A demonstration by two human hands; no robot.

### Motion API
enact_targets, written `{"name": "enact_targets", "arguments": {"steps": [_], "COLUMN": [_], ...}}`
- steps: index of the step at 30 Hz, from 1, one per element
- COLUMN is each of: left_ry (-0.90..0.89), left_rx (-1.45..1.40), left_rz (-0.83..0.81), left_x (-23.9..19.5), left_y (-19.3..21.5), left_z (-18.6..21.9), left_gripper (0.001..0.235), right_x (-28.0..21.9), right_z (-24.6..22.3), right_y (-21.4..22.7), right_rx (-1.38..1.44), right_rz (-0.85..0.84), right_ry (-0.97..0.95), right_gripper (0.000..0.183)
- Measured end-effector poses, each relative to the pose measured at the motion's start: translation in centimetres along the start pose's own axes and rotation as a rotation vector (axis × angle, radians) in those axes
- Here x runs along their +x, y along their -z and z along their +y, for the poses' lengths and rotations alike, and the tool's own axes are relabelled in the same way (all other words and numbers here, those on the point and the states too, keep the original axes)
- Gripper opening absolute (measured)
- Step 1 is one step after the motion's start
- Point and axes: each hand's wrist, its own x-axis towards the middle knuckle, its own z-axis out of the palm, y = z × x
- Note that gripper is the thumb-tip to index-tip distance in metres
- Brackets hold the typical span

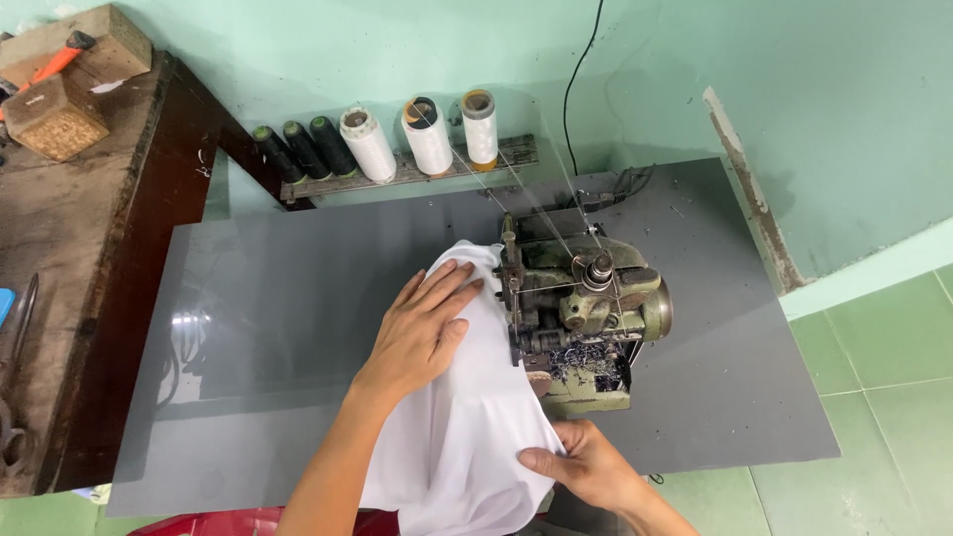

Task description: A person uses an overlock sewing machine to serge the edges of a white fabric piece.

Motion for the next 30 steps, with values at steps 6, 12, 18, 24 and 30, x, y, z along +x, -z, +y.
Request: {"name": "enact_targets", "arguments": {"steps": [6, 12, 18, 24, 30], "left_ry": [-0.022, 0.216, 0.571, 1.199, 0.767], "left_rx": [0.053, 0.083, 0.282, -0.080, 0.322], "left_rz": [0.046, 0.287, 0.101, 0.299, 0.458], "left_x": [-0.3, -10.7, -24.7, -26.8, -17.1], "left_y": [0.3, -0.2, -7.8, 0.7, 7.9], "left_z": [-0.1, 3.1, 0.0, -1.4, -8.5], "left_gripper": [0.052, 0.053, 0.069, 0.020, 0.023], "right_x": [1.0, 1.1, -0.4, -2.7, -3.6], "right_z": [0.1, -2.4, 1.6, 2.8, 4.9], "right_y": [-0.3, -2.1, -3.2, -4.2, -5.0], "right_rx": [0.003, 0.091, 0.153, 0.092, 0.170], "right_rz": [0.041, -0.009, 0.159, -0.111, -0.047], "right_ry": [-0.015, 0.033, -0.067, -0.276, -0.194], "right_gripper": [0.022, 0.028, 0.034, 0.024, 0.018]}}
